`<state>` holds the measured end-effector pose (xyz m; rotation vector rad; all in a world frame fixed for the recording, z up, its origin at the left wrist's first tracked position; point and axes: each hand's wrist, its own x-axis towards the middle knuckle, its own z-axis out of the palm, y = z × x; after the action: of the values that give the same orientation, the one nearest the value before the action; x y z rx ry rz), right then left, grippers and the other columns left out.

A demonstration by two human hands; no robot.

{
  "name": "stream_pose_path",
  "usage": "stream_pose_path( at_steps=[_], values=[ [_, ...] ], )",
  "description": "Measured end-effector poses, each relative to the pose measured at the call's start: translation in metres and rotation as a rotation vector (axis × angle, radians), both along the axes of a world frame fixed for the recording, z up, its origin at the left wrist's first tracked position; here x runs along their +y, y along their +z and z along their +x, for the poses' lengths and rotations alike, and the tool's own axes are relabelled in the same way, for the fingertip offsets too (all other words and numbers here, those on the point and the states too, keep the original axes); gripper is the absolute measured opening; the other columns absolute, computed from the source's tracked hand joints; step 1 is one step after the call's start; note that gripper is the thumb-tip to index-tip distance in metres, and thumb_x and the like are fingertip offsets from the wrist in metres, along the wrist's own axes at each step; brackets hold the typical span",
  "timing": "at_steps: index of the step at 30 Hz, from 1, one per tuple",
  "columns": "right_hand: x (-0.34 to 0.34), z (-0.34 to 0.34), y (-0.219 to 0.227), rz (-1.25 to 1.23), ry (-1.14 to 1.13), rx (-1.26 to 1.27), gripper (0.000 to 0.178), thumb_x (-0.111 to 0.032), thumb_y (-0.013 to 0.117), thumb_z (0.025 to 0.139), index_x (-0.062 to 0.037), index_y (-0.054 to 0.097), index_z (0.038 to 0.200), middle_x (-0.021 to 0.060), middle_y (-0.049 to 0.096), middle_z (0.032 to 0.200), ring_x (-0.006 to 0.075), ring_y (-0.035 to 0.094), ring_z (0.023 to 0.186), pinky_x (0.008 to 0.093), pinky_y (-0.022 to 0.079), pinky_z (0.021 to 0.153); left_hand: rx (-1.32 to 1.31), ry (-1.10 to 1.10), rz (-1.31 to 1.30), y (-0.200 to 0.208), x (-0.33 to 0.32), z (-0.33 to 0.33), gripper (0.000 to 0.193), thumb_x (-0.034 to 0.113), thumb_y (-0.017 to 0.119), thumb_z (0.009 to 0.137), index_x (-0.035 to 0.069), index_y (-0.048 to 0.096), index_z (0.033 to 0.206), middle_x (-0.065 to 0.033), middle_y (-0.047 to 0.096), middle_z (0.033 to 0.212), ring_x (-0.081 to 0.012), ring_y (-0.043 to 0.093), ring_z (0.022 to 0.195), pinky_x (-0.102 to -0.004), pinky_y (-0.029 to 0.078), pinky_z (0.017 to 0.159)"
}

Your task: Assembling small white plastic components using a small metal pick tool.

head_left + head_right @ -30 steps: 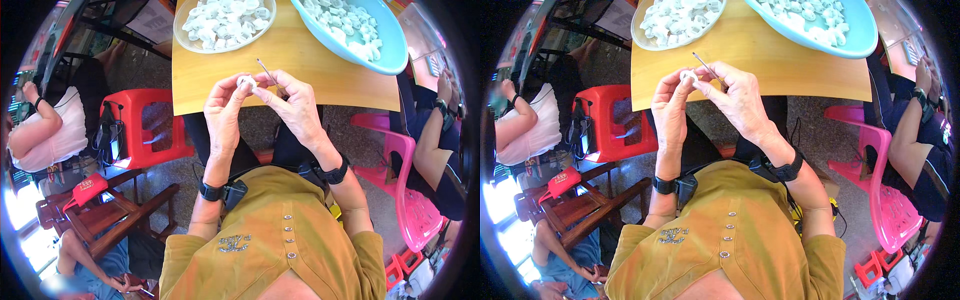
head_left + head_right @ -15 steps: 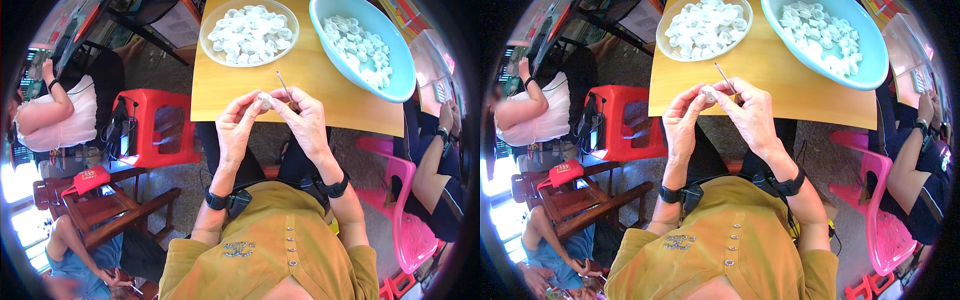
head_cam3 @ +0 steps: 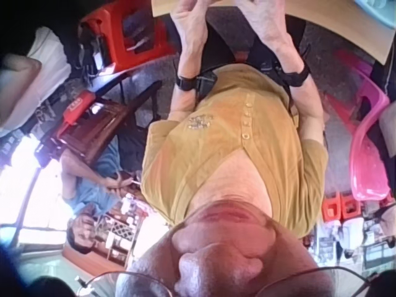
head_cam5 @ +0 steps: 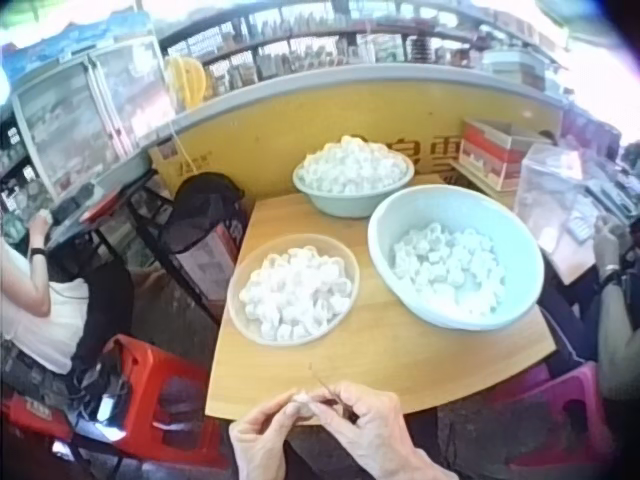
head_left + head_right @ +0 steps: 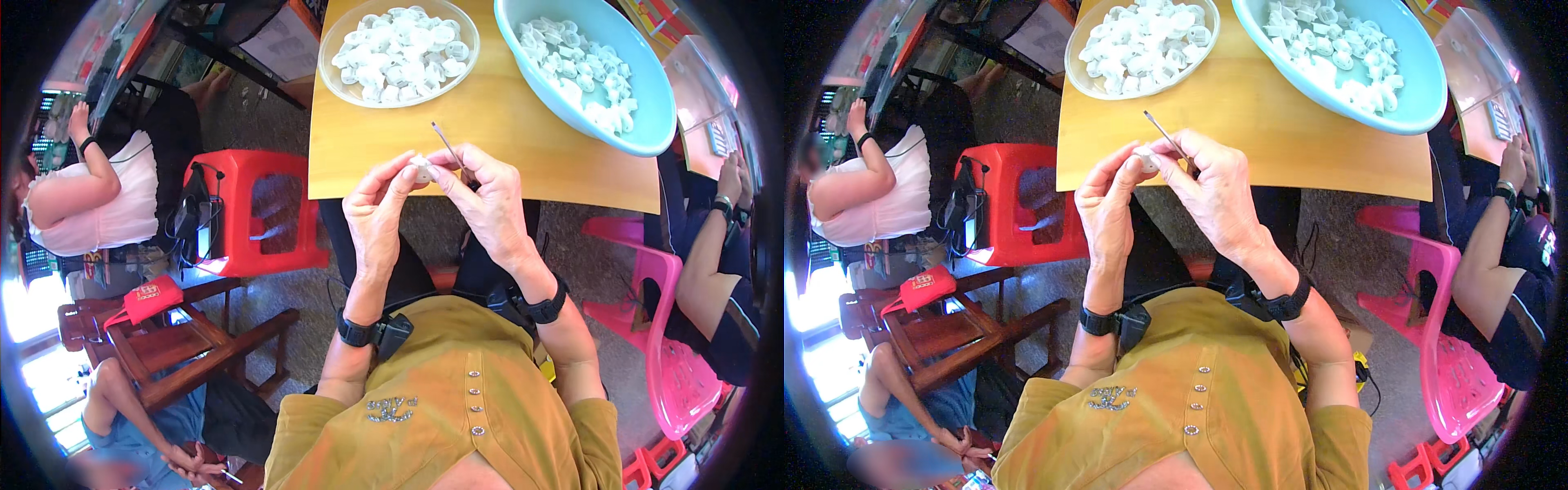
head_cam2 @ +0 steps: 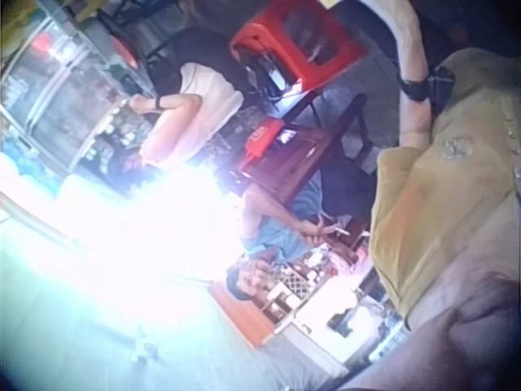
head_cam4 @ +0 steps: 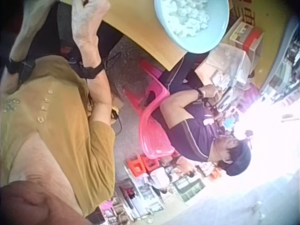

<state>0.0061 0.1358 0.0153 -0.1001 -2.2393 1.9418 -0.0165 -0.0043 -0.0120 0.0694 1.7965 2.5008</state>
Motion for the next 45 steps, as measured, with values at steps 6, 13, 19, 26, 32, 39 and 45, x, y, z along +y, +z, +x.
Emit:
stream_pose_path(
  at_steps=[6, 13, 19, 26, 32, 39, 45],
  values=[
    [0.001, -0.001, 0.003, -0.049, 0.009, -0.043, 0.012, -0.007, 0.064, 0.086, 0.0022, 0.064, 0.093, 0.0040, 0.065, 0.077, 0.0050, 0.054, 0.066, 0.0221, 0.044, 0.058, -0.038, 0.015, 0.016, -0.002, 0.003, -0.002, 0.021, 0.003, 0.064, 0.087, -0.004, 0.064, 0.107, -0.0121, 0.067, 0.100, -0.0165, 0.065, 0.087, -0.0295, 0.053, 0.082],
    [0.002, -0.006, -0.012, -0.160, -0.011, -0.041, 0.013, -0.008, 0.063, 0.087, 0.0032, 0.064, 0.093, 0.0039, 0.066, 0.079, 0.0054, 0.058, 0.071, 0.0218, 0.047, 0.063, -0.018, -0.003, 0.026, -0.007, 0.009, -0.006, 0.022, 0.004, 0.063, 0.088, -0.003, 0.063, 0.109, -0.0092, 0.066, 0.099, -0.0135, 0.064, 0.088, -0.0259, 0.051, 0.083],
    [0.013, -0.010, -0.012, -0.526, 0.015, -0.172, 0.019, -0.018, 0.065, 0.088, -0.0021, 0.064, 0.097, -0.0017, 0.064, 0.081, 0.0028, 0.054, 0.064, 0.0190, 0.043, 0.056, -0.045, -0.158, 0.067, -0.005, 0.005, -0.012, 0.037, 0.001, 0.066, 0.084, -0.001, 0.057, 0.120, -0.0094, 0.062, 0.112, -0.0155, 0.061, 0.100, -0.0285, 0.048, 0.092],
    [0.014, -0.010, -0.009, -0.571, 0.057, -0.298, 0.024, -0.028, 0.070, 0.084, -0.0071, 0.064, 0.096, -0.0069, 0.057, 0.075, -0.0019, 0.037, 0.053, 0.0146, 0.026, 0.043, -0.033, -0.231, 0.053, -0.013, 0.001, -0.015, 0.038, -0.004, 0.066, 0.082, -0.001, 0.058, 0.119, -0.0094, 0.056, 0.121, -0.0166, 0.059, 0.104, -0.0283, 0.048, 0.092],
    [0.015, -0.011, -0.013, -0.493, 0.049, -0.295, 0.025, -0.027, 0.070, 0.084, -0.0057, 0.064, 0.096, -0.0045, 0.060, 0.079, -0.0001, 0.044, 0.060, 0.0156, 0.032, 0.047, 0.074, -0.207, -0.036, -0.010, 0.003, -0.014, 0.034, -0.006, 0.067, 0.081, -0.002, 0.061, 0.114, -0.0083, 0.057, 0.116, -0.0169, 0.059, 0.106, -0.0286, 0.048, 0.093],
    [0.015, -0.012, -0.019, -0.360, 0.020, -0.191, 0.022, -0.022, 0.071, 0.084, -0.0030, 0.065, 0.091, -0.0017, 0.063, 0.080, 0.0034, 0.052, 0.069, 0.0204, 0.043, 0.059, 0.035, -0.209, -0.018, -0.013, 0.004, -0.014, 0.034, -0.004, 0.067, 0.082, -0.001, 0.061, 0.115, -0.0063, 0.058, 0.113, -0.0136, 0.059, 0.102, -0.0259, 0.047, 0.091],
    [0.007, -0.014, -0.029, -0.116, -0.125, -0.077, 0.020, -0.020, 0.071, 0.083, -0.0021, 0.065, 0.088, -0.0002, 0.064, 0.074, 0.0034, 0.052, 0.064, 0.0210, 0.043, 0.058, 0.005, -0.227, -0.036, -0.017, 0.008, -0.014, 0.035, 0.000, 0.066, 0.084, 0.000, 0.060, 0.118, -0.0050, 0.060, 0.108, -0.0123, 0.059, 0.101, -0.0252, 0.046, 0.091]
  ],
)
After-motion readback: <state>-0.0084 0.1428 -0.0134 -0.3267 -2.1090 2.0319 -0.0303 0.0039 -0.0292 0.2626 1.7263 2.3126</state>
